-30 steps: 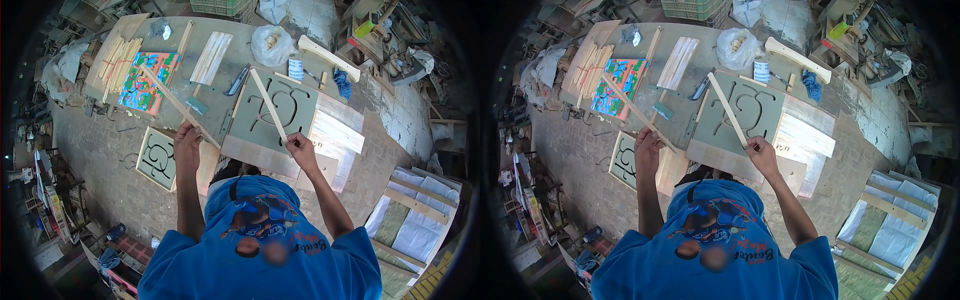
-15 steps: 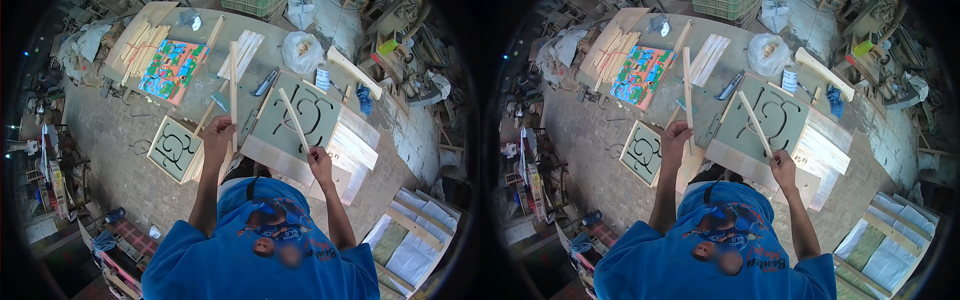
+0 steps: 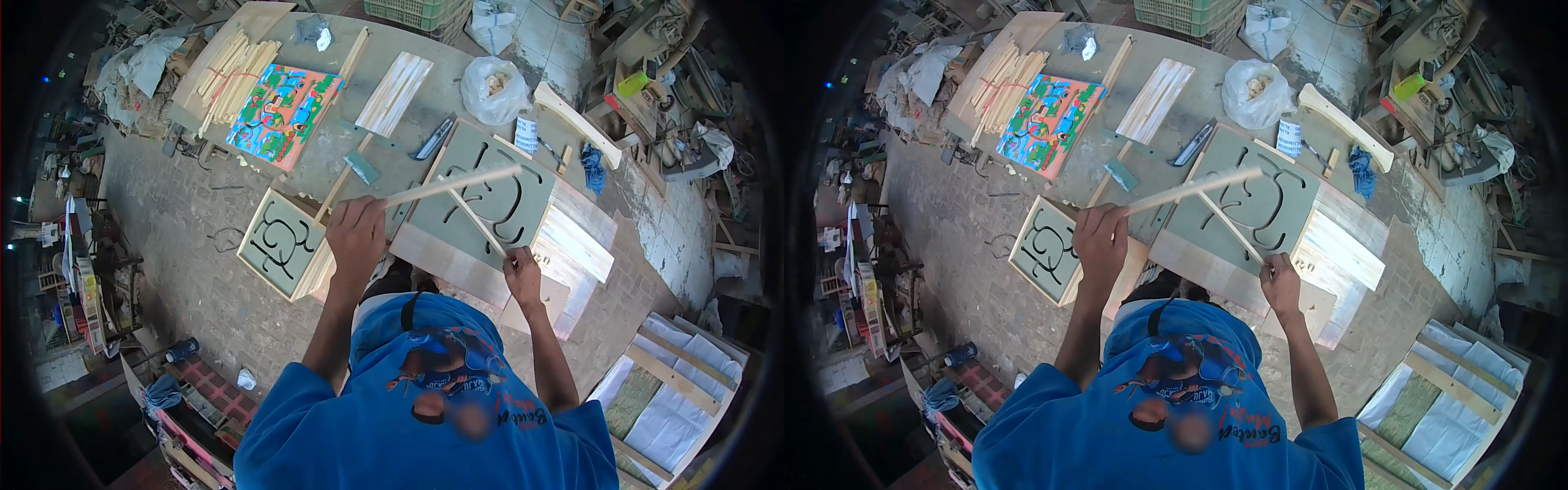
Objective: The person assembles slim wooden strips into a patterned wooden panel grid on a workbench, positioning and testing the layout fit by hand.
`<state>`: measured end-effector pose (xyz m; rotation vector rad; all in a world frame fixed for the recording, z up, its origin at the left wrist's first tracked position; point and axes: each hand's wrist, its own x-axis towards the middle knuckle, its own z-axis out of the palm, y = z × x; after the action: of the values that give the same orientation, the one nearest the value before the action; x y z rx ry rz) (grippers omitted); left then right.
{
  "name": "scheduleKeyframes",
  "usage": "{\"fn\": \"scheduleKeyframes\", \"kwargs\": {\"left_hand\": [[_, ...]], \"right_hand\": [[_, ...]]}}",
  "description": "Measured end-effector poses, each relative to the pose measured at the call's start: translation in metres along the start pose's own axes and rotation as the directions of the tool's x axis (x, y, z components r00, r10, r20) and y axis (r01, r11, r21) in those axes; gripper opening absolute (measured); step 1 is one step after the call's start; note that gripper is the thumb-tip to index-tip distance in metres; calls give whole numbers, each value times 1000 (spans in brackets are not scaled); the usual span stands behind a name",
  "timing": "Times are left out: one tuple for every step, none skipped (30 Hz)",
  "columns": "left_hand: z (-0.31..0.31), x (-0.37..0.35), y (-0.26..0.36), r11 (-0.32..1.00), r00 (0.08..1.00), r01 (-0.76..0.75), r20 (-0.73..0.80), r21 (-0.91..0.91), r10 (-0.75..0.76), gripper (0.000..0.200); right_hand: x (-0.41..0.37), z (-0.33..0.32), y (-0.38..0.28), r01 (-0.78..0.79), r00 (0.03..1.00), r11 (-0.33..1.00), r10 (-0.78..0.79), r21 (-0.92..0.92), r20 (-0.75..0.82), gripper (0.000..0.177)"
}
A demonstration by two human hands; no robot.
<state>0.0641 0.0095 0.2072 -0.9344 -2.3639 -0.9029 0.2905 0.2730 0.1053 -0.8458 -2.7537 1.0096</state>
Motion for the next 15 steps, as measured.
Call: {"fn": "scheduleKeyframes", "kwargs": {"left_hand": [[-3,3,3,1000,1000,3,-2,-1,-3,22],[-7,6,6,999,998,-53,-29,7,53,21],[-9,7,8,994,992,-109,-55,18,110,20],[-10,8,8,994,993,-105,-56,17,106,20],[-10,8,7,993,991,-121,-57,9,121,21],[-11,9,6,991,989,-137,-59,1,137,21],[-11,9,6,990,989,-138,-58,0,137,21],[-11,9,6,990,988,-142,-58,8,143,21],[-10,10,6,989,987,-148,-57,15,148,21],[-10,10,6,989,987,-149,-56,13,150,21],[-9,8,5,993,992,-121,-47,-13,120,20],[-7,7,4,995,995,-95,-36,-41,94,19],[-5,5,2,994,994,-103,-34,-48,101,19],[-3,1,-3,998,999,0,-47,-62,-3,20],[-2,0,-6,992,993,98,-57,-81,-103,20]], "right_hand": [[-1,0,0,2,1000,1000,-2,-4,1,11],[-2,0,0,-15,1000,1000,15,14,2,12],[-2,0,0,-31,1000,999,31,32,3,12],[-2,0,2,-30,1000,999,30,29,5,12],[-2,0,3,-18,1000,999,18,30,1,13],[-3,1,4,-6,1000,999,6,32,-4,14],[-3,0,4,-7,1000,999,7,32,-5,14],[-2,0,3,-13,1000,999,14,39,-12,14],[-2,0,3,-21,1000,999,21,46,-18,14],[-2,1,4,-22,1000,999,23,46,-20,14],[-2,2,6,-13,999,998,15,56,-34,14],[-2,3,8,-5,999,998,8,66,-51,14],[-1,1,4,-12,998,998,16,66,-59,14],[0,1,0,-80,995,983,90,168,-50,13],[2,0,-3,-148,986,952,164,268,-39,13]]}}
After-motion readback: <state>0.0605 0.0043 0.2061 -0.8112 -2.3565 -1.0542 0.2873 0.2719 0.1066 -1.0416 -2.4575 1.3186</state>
